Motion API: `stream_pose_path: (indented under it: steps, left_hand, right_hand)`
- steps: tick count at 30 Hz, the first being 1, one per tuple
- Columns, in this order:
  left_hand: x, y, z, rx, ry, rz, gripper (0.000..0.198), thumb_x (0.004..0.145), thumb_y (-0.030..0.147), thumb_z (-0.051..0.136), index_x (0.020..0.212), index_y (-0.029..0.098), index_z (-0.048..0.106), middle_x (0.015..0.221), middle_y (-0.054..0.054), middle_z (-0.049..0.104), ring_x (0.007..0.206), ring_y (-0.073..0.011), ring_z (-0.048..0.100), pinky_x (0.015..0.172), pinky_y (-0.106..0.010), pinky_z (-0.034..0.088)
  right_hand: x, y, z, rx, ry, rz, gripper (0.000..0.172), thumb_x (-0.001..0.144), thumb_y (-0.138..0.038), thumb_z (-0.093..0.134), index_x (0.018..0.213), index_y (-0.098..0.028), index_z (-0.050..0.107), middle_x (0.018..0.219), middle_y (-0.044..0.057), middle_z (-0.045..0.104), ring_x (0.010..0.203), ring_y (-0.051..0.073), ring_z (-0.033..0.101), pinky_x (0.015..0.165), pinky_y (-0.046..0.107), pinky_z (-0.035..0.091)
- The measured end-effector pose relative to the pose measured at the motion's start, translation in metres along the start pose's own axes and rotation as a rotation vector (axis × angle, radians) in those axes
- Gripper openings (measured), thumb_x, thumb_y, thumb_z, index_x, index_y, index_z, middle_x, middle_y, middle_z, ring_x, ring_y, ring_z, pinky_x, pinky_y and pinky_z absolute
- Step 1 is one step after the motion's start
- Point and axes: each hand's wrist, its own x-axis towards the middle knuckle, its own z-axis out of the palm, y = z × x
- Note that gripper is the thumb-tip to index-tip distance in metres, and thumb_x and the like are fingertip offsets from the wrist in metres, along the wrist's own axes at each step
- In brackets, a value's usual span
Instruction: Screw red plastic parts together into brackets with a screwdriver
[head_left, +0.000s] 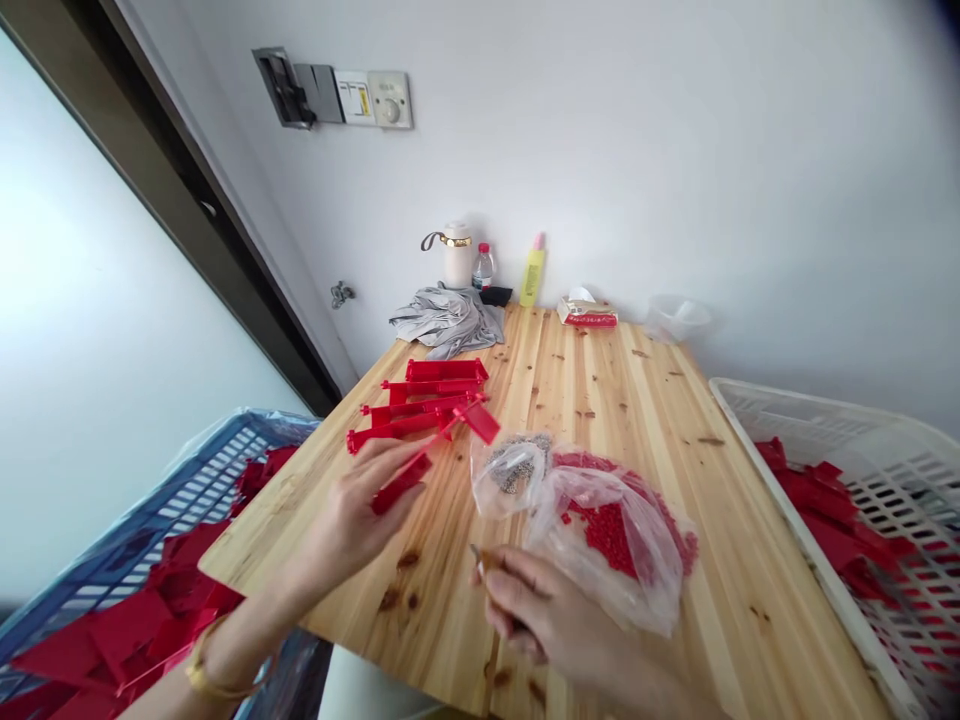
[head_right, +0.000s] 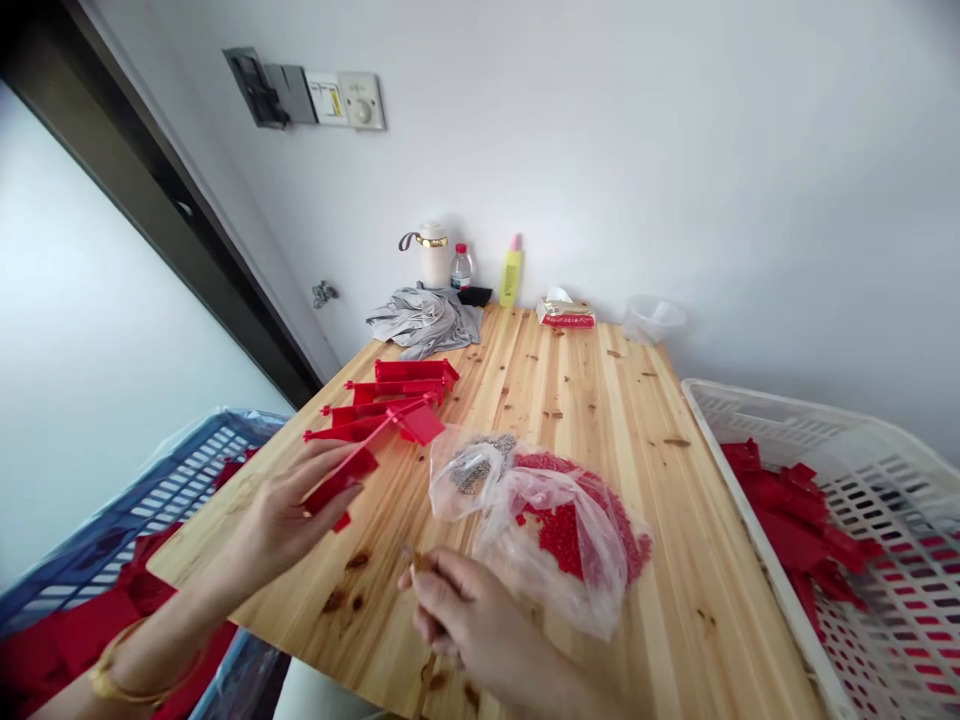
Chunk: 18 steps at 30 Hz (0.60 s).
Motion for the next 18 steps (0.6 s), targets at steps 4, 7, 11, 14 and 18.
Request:
stream_pose_path:
  steps: [4, 7, 11, 14, 18]
  left_hand:
    - [-0.011, -0.042, -0.046, 0.275, -0.227, 0.084, 0.038, 0.087, 0.027, 0.068, 0.125, 0.030, 0.067, 0.102, -0.006, 0.073, 0.093, -0.0232, 0.065, 0.083, -0.035, 0.054]
    - [-0.013, -0.065, -0.058, 0.434, -0.418, 0.128, 0.033, 0.095, 0.029, 0.056, 0.127, 0.028, 0.064, 0.100, -0.005, 0.072, 0.092, -0.0208, 0.066, 0.082, -0.033, 0.055]
    - [-0.002, -0.077, -0.053, 0.631, -0.489, 0.225, 0.029, 0.093, 0.029, 0.056, 0.119, 0.026, 0.068, 0.111, -0.007, 0.070, 0.105, -0.0264, 0.061, 0.095, -0.042, 0.051]
    - [0.006, -0.073, -0.043, 0.736, -0.408, 0.222, 0.041, 0.089, 0.026, 0.059, 0.131, 0.025, 0.060, 0.127, -0.009, 0.064, 0.117, -0.0309, 0.055, 0.102, -0.049, 0.045]
    - [0.018, -0.063, -0.019, 0.820, -0.322, 0.128, 0.072, 0.084, 0.033, 0.065, 0.149, 0.020, 0.037, 0.151, -0.016, 0.042, 0.138, -0.0358, 0.037, 0.113, -0.054, 0.032]
  right_hand:
    - [-0.020, 0.011, 0.002, -0.397, -0.012, -0.089, 0.023, 0.096, -0.039, 0.050, 0.083, -0.020, 0.053, 0.067, -0.003, 0.056, 0.062, 0.011, 0.052, 0.061, 0.022, 0.039]
    - [-0.034, -0.005, -0.006, -0.489, 0.004, -0.130, 0.019, 0.099, -0.036, 0.046, 0.093, -0.021, 0.053, 0.081, 0.002, 0.067, 0.075, 0.015, 0.061, 0.072, 0.025, 0.045]
    - [-0.030, -0.039, -0.024, -0.542, 0.096, -0.247, 0.020, 0.103, -0.038, 0.040, 0.097, -0.022, 0.052, 0.092, 0.003, 0.066, 0.085, 0.016, 0.062, 0.080, 0.027, 0.047]
    - [0.001, -0.063, -0.040, -0.629, 0.252, -0.322, 0.018, 0.099, -0.034, 0.043, 0.089, -0.022, 0.051, 0.080, 0.000, 0.060, 0.073, 0.015, 0.058, 0.072, 0.026, 0.046]
    - [0.077, -0.102, -0.059, -0.991, 0.454, -0.428, 0.017, 0.094, -0.036, 0.050, 0.088, -0.021, 0.055, 0.073, -0.002, 0.061, 0.065, 0.015, 0.058, 0.064, 0.026, 0.046]
